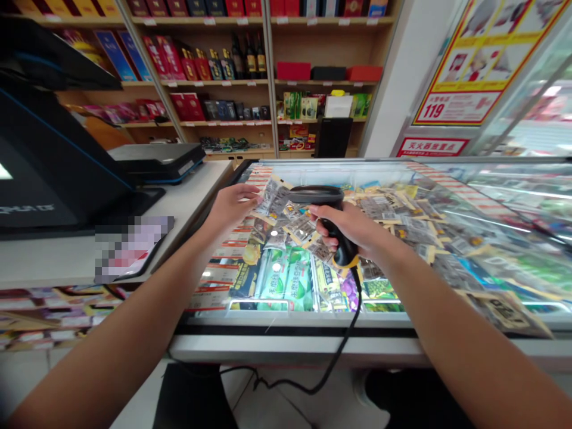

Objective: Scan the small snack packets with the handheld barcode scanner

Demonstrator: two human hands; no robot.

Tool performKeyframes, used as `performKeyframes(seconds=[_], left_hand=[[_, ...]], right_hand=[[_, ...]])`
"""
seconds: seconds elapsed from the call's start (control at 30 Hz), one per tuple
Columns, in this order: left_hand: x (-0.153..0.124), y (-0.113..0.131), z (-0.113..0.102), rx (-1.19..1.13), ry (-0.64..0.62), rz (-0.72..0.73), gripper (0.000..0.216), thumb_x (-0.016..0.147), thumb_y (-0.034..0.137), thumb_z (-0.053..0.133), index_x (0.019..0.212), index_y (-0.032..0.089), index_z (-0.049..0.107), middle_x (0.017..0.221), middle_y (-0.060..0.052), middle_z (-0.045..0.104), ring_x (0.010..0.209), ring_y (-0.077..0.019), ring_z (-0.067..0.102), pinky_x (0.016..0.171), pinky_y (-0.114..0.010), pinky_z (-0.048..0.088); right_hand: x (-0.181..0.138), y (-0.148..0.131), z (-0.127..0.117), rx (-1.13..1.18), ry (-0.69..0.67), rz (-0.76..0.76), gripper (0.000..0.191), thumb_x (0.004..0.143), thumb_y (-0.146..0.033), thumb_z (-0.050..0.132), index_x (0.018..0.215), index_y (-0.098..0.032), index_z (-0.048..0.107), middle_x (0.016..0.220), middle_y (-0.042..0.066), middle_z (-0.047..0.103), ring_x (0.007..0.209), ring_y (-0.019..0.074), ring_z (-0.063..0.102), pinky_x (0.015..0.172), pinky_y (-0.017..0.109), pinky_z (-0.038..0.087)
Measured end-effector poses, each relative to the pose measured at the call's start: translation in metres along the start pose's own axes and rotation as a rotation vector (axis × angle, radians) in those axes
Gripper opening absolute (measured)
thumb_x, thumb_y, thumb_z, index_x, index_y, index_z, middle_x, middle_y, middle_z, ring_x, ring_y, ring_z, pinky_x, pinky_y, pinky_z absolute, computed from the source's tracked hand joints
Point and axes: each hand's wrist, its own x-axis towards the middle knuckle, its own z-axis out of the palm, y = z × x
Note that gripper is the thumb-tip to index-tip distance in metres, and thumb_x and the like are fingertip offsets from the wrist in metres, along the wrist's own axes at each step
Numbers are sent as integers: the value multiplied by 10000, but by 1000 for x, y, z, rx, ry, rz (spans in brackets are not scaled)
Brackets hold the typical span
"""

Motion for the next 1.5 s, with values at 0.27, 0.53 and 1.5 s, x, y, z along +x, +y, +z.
performKeyframes(seconds=[0.27,0.53,1.5], left_hand=[[-3,-17,16,-254,34,-100,344,744,312,716,1038,137,748,953,-82,721,736,-154,653,660,-284,527],[-4,-16,17,-179,47,-46,289,740,299,699,978,141,745,917,-68,725,782,-164,646,670,-269,502],[2,-11,-26,1007,61,198,246,858,170,512,929,127,743,979,-176,656,1032,-346,592,890,-460,460]], right_hand=[[-3,-3,8,112,-35,-37,342,783,-433,749,709,-181,530,528,-55,435,381,47,344,373,195,318],[-4,-3,7,157,-50,-9,362,764,-440,766,699,-183,520,524,-62,426,376,40,329,367,184,318],[-4,-5,5,275,-68,29,281,807,-418,719,834,-198,547,574,-70,413,428,58,337,415,193,328]])
